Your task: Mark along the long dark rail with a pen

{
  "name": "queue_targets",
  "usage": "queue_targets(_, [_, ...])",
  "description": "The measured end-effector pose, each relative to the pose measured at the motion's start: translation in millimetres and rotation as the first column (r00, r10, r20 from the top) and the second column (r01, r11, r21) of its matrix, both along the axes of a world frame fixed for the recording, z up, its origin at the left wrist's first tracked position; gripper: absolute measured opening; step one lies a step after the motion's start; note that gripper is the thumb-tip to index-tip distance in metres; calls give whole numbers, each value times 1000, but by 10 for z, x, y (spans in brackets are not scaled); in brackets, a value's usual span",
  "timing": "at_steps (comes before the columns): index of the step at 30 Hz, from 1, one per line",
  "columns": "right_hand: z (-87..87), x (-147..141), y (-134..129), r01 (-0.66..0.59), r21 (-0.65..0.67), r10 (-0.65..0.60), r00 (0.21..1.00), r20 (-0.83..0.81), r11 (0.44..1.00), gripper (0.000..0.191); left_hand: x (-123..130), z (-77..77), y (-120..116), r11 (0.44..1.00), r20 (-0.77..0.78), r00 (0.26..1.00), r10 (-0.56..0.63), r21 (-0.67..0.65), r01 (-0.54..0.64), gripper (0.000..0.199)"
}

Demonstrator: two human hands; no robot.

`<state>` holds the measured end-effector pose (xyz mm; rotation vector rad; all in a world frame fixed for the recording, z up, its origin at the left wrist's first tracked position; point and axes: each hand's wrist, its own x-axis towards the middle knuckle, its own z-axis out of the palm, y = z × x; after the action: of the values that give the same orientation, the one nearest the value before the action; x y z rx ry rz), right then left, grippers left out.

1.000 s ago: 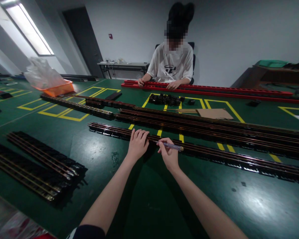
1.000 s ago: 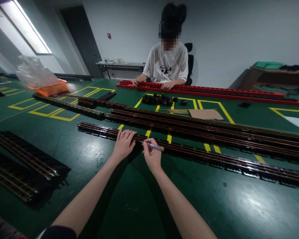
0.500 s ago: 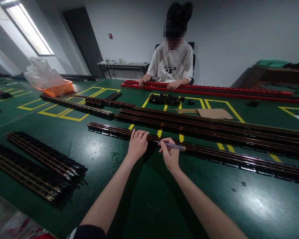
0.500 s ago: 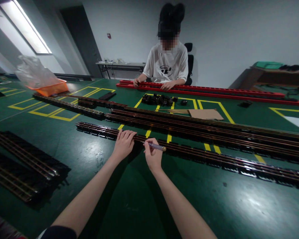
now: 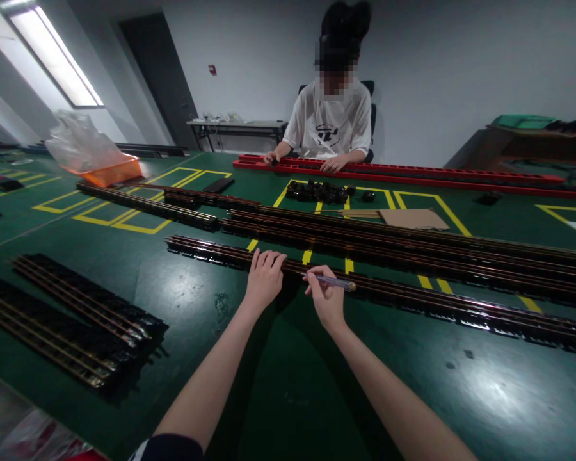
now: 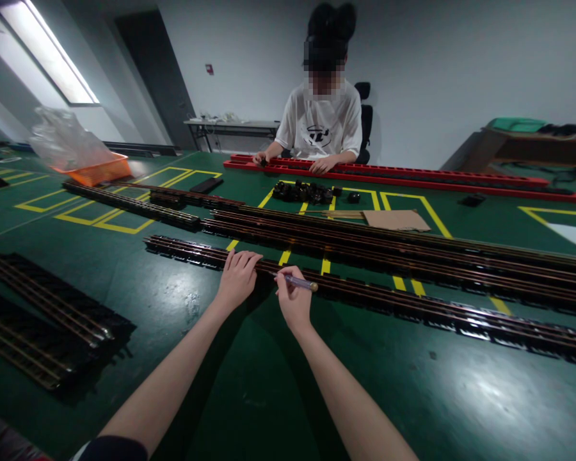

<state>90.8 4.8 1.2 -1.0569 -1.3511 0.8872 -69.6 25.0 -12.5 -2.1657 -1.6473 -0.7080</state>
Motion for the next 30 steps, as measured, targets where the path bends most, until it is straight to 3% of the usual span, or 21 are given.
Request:
queue_targets(15, [4, 11, -2, -22, -5, 22, 1000, 9, 1000, 15, 8, 23, -6, 999, 27, 1000, 1, -37, 0, 38])
queue_targets(30, [-69, 2, 6, -40, 1, 40, 999, 0, 999, 17, -5, 39, 0, 1000, 45, 999, 12, 12, -12, 36])
